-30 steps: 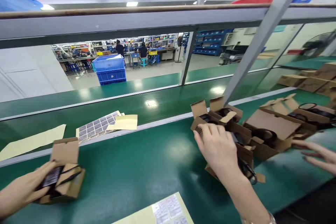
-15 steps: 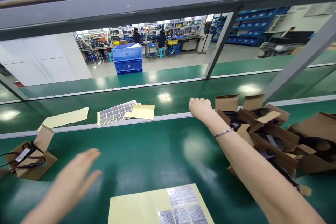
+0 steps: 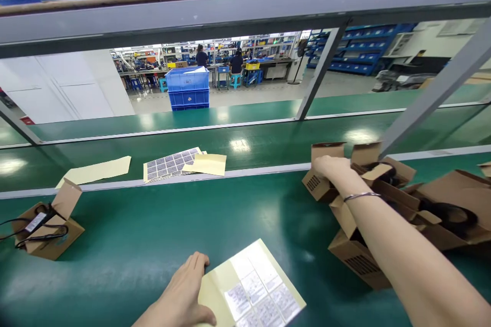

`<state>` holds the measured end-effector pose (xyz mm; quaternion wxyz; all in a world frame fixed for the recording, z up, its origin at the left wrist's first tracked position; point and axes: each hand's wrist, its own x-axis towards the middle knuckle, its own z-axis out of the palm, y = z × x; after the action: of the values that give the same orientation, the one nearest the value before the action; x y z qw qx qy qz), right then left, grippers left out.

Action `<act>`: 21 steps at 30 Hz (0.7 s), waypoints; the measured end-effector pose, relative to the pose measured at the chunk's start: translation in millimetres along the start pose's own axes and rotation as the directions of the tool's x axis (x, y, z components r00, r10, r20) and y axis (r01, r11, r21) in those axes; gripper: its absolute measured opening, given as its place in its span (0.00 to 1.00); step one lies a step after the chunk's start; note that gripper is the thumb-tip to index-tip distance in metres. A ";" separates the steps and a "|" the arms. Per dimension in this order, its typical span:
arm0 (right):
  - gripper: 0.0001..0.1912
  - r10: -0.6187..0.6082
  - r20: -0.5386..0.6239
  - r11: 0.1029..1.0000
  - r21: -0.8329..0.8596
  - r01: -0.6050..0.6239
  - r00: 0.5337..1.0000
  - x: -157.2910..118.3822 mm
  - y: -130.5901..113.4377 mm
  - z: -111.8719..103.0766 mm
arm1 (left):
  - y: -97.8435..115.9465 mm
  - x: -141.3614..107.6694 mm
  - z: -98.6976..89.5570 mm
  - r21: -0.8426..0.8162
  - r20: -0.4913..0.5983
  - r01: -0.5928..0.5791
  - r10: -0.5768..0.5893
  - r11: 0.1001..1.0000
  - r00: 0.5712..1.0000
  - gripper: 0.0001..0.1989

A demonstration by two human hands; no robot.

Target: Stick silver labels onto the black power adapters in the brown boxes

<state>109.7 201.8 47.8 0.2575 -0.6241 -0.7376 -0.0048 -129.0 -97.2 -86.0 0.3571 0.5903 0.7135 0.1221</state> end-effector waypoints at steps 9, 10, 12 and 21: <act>0.19 -0.263 0.570 0.934 -0.053 0.355 0.778 -28.1 -138.2 46.9 | -2.1 -1.8 -22.3 -0.359 0.039 -0.042 0.059 0.933 0.997 0.12; 0.19 -0.319 0.573 0.915 -0.020 0.402 0.755 -41.4 -156.9 48.8 | -5.4 -0.5 -24.5 -0.470 0.080 -0.039 0.087 0.882 0.993 0.11; 0.18 -0.430 0.539 0.874 0.046 0.485 0.724 -72.0 -182.6 43.3 | -12.1 0.7 -31.2 -0.631 0.176 0.017 0.122 0.775 0.977 0.11; 0.09 -0.800 -0.044 0.473 0.566 0.675 0.598 -198.8 -101.9 29.6 | -19.1 -19.4 -57.2 -0.930 0.115 0.052 0.152 0.365 0.982 0.17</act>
<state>22.1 6.4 -22.5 0.3043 -0.1407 -0.9288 0.1579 -179.9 -106.3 -49.3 0.6865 0.3166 0.4667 0.4591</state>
